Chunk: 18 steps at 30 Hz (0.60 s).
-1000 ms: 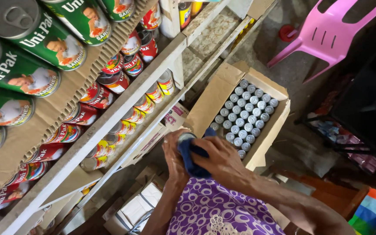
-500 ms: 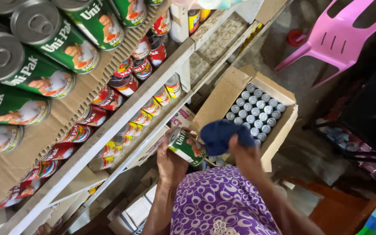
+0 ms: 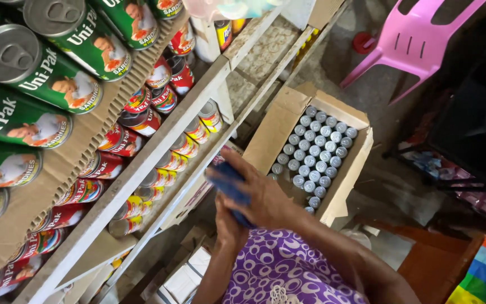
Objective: Wiping canned sardines with a cloth and arranging them on a retail shelf.
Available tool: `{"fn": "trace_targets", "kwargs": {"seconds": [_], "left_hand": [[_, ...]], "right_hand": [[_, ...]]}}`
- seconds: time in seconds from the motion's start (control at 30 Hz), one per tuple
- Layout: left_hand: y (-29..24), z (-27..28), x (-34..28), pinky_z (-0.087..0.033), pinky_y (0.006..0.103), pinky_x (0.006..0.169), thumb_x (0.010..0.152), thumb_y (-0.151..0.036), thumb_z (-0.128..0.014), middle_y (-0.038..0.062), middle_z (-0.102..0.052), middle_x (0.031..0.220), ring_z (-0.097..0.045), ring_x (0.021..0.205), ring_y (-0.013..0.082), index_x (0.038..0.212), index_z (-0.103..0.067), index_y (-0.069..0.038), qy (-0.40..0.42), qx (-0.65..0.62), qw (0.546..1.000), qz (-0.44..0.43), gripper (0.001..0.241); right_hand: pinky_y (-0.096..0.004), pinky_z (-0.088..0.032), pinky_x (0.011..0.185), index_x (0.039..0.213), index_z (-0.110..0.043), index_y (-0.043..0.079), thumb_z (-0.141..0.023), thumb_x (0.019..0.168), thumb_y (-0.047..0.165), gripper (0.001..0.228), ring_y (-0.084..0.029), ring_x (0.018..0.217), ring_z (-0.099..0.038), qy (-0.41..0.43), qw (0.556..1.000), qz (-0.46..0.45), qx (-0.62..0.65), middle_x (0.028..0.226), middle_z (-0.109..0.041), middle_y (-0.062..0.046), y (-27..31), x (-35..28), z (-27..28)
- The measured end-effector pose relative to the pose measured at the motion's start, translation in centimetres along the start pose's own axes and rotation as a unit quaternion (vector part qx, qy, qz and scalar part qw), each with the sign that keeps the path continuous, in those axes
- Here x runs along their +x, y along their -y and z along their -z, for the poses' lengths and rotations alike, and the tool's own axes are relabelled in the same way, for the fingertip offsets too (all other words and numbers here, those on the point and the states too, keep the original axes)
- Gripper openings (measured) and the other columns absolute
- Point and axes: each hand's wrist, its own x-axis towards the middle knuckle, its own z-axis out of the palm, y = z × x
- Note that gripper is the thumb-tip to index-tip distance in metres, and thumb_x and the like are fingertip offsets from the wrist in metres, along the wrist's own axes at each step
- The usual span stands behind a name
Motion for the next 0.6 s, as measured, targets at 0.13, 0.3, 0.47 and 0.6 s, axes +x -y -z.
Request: {"fn": "trace_targets", "kwargs": {"seconds": [0.13, 0.3, 0.47, 0.6], "left_hand": [[2.4, -0.6, -0.9, -0.056, 0.0439, 0.094, 0.098, -0.053, -0.047, 0.014, -0.072, 0.115, -0.068, 0.099, 0.0275, 0.132, -0.067, -0.014, -0.117, 0.047, 0.991, -0.034, 0.056], [2.2, 1.9, 2.4, -0.058, 0.0361, 0.091, 0.098, -0.046, -0.059, 0.013, -0.065, 0.11, -0.063, 0.096, 0.0203, 0.137, -0.053, -0.013, -0.097, 0.18, 0.953, -0.225, 0.051], [0.7, 0.2, 2.7, -0.043, 0.0337, 0.105, 0.106, -0.042, -0.048, 0.01, -0.061, 0.117, -0.057, 0.11, 0.0196, 0.117, -0.055, -0.013, -0.041, 0.179, 0.942, -0.281, 0.031], [2.0, 0.6, 2.6, -0.035, 0.0384, 0.116, 0.103, -0.026, -0.054, 0.014, -0.059, 0.129, -0.053, 0.125, 0.0192, 0.118, -0.051, -0.012, 0.039, 0.252, 0.909, -0.329, 0.02]], "right_hand": [[-0.044, -0.046, 0.112, 0.151, -0.044, 0.014, -0.041, 0.109, 0.041, 0.05, -0.021, 0.13, -0.05, 0.086, 0.808, -0.258, 0.523, 0.15, -0.05, -0.013, -2.3, 0.3, 0.1], [-0.044, -0.049, 0.111, 0.154, -0.045, 0.013, -0.02, 0.106, 0.058, 0.071, -0.03, 0.128, -0.062, 0.177, 0.855, -0.357, 0.333, 0.152, -0.054, -0.014, -0.8, -1.3, -0.6], [-0.06, -0.059, 0.071, 0.158, -0.031, 0.007, -0.06, 0.097, 0.048, 0.079, -0.051, 0.093, -0.068, 0.111, 0.957, -0.267, -0.011, 0.128, -0.058, -0.023, 1.8, -3.5, -2.5], [-0.031, -0.052, 0.041, 0.094, -0.049, 0.003, -0.039, 0.1, 0.037, 0.036, -0.018, 0.049, -0.058, 0.07, 0.89, -0.386, 0.233, 0.07, -0.061, -0.006, 1.0, -3.3, -1.7]]}}
